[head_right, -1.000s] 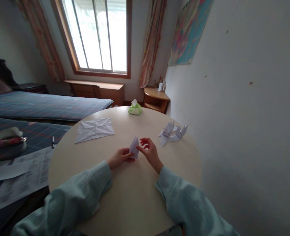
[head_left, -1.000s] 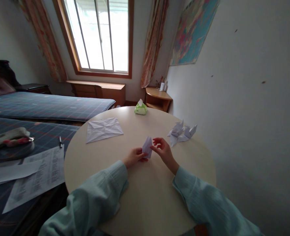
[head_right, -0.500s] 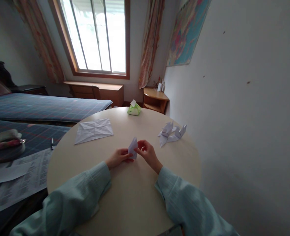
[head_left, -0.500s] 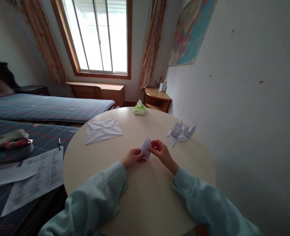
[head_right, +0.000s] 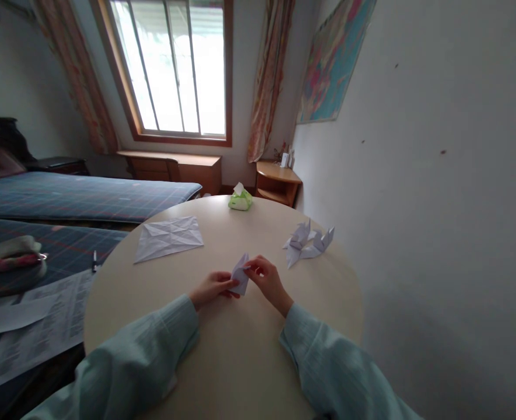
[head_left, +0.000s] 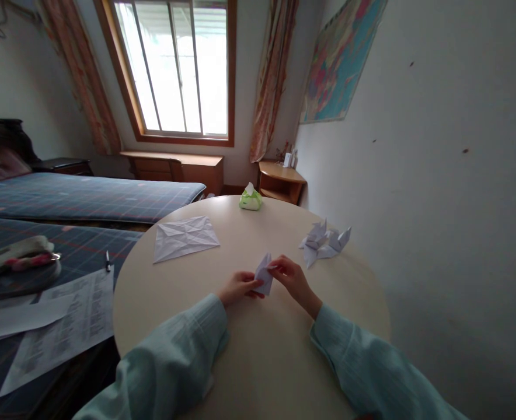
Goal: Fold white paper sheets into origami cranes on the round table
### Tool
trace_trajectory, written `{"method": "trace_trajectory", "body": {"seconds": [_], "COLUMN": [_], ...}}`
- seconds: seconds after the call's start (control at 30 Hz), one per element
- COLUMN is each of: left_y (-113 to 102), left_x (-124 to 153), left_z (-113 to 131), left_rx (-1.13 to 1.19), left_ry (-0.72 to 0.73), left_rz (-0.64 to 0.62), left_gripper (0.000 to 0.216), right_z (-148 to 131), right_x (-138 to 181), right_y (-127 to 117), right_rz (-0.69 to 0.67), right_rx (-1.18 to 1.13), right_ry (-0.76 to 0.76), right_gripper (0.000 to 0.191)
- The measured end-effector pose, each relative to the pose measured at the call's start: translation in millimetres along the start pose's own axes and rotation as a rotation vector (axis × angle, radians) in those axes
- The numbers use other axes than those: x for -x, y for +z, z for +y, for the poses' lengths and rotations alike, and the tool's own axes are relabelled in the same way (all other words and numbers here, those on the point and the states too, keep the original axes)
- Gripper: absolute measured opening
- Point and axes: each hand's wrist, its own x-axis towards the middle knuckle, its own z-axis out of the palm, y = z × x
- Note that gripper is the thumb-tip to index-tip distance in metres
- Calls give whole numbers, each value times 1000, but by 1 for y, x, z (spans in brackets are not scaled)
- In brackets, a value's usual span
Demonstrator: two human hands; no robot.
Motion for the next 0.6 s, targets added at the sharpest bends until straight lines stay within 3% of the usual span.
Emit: {"method": "trace_trajectory", "body": {"seconds": [0.17, 0.3, 0.47, 0.6], "left_y": [-2, -5, -7, -7], "left_x": [0, -1, -3, -1], "left_z": [2, 0, -2, -2], "left_rx": [47, -20, -202, -594], "left_ry": [9, 71, 168, 298], "left_rz": [71, 147, 255, 357], "left_gripper": [52, 47, 36, 31], "right_z": [-5, -9, -4, -1], "right_x": [1, 1, -1, -1], "right_y": [-1, -2, -1, 0], "right_rz": [-25, -32, 19, -58], "right_rx": [-38, -68, -207, -351], "right_ry": [-29, -14, 175, 358], "right_gripper": [14, 21, 28, 47]}}
